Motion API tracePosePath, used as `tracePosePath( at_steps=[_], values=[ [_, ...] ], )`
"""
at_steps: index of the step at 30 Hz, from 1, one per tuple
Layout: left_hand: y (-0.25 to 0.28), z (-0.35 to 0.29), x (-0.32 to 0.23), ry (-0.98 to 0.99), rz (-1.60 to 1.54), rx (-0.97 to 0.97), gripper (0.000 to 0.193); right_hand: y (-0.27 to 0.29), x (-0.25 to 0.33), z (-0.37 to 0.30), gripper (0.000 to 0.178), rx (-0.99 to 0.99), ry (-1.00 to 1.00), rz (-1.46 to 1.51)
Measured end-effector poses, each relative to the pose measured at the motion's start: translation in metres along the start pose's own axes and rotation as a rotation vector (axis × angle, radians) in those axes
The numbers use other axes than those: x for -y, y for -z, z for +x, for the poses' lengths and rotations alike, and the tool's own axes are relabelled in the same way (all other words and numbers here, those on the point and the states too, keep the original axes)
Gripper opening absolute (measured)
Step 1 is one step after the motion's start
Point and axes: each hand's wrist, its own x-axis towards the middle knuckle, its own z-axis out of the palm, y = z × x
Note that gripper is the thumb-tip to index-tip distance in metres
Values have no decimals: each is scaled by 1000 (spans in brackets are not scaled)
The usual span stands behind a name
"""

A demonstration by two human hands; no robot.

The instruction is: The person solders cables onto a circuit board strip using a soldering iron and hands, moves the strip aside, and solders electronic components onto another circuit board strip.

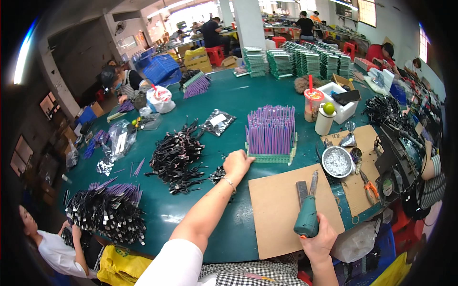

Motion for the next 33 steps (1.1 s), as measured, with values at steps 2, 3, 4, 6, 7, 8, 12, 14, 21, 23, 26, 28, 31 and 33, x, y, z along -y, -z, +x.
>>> tracePosePath(
  at_steps=[2,3,4,6,7,8,12,14,21,23,26,28,31,33],
  values=[
    [-1,4,4,-6,8,-72,28,2,2,6,62,11,-9,-19],
    [1,4,8,3,1,-69,26,2,4,7,62,24,-6,-30],
    [2,6,11,10,-50,-120,25,0,4,8,62,28,-17,-33],
    [8,10,19,56,-237,-173,22,0,3,8,55,7,-41,43],
    [14,13,23,94,-677,-102,18,0,2,8,55,12,-45,41],
    [22,14,29,67,-913,-85,16,0,1,8,56,-55,-160,239],
    [74,-16,17,-22,-1134,-12,11,5,-23,-6,63,-144,-552,734],
    [93,-39,27,-14,-1176,158,11,6,-16,-9,72,-173,-579,751],
    [54,-101,35,104,-1053,611,10,12,22,-6,48,-67,-347,525],
    [47,-98,33,82,-966,636,10,-10,7,-24,55,-92,-152,389],
    [38,-91,44,69,-887,661,11,-21,43,14,50,-1,92,380],
    [35,-90,45,38,-878,649,11,-29,45,15,50,61,111,355],
    [36,-89,41,22,-860,642,12,-41,53,19,50,55,204,238],
    [35,-91,41,50,-875,644,11,-47,56,16,56,49,169,200]
  ],
)
